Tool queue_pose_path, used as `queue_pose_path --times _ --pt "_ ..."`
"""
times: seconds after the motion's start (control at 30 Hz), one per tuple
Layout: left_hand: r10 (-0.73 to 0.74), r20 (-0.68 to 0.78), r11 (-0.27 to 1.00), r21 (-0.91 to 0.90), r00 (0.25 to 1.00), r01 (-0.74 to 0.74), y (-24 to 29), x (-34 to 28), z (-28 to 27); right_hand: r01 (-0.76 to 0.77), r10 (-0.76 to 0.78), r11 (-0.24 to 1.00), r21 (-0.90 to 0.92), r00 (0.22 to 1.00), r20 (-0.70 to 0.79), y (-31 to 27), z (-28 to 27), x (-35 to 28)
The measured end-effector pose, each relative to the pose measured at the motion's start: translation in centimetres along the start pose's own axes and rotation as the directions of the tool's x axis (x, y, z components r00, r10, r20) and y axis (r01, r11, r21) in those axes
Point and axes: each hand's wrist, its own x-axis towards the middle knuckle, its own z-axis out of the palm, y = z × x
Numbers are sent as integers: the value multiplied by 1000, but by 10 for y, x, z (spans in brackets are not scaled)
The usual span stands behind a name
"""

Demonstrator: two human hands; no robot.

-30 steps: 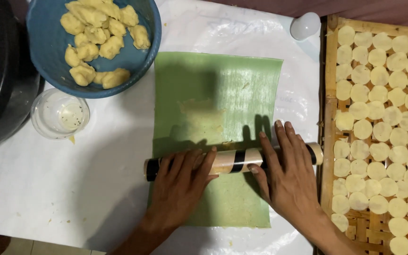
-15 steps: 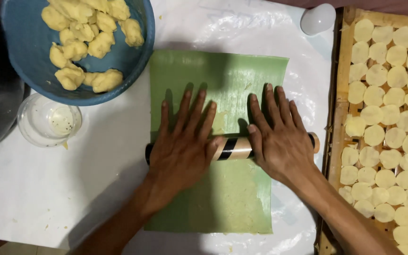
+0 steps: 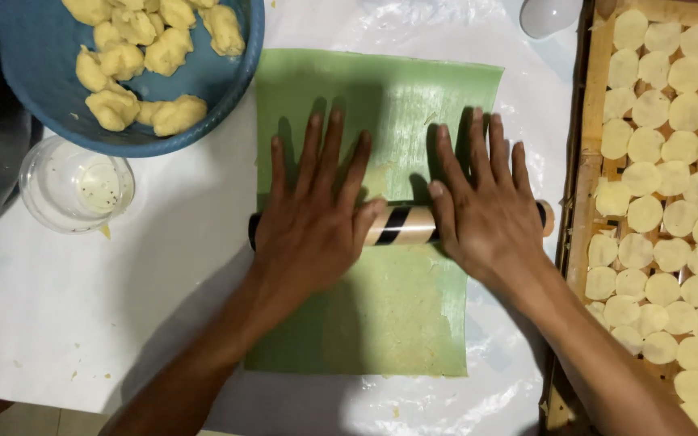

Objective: Flatten small pieces of dough into thin discs using a rolling pin on a mat.

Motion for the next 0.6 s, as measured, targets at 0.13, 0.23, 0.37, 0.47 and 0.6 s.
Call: queue_pose_path --times 0.13,0.23,0.37,0.47,0.6 --pt "-30 89 999 -29 996 33 -27 35 22 -149 136 987 66 976 168 0 -22 43" --pt "-21 19 1000 0 1000 21 -34 49 28 -97 95 991 93 995 26 3 -23 49" --pt "-18 -13 995 98 1000 19 -18 36 10 -67 70 997 28 992 -110 0 -10 26" --pt "-22 -23 985 173 999 26 2 6 6 24 -35 999 -44 960 -279 0 12 -3" --pt "-42 22 992 117 999 39 28 -38 6 143 -156 988 -65 939 -306 2 29 -43"
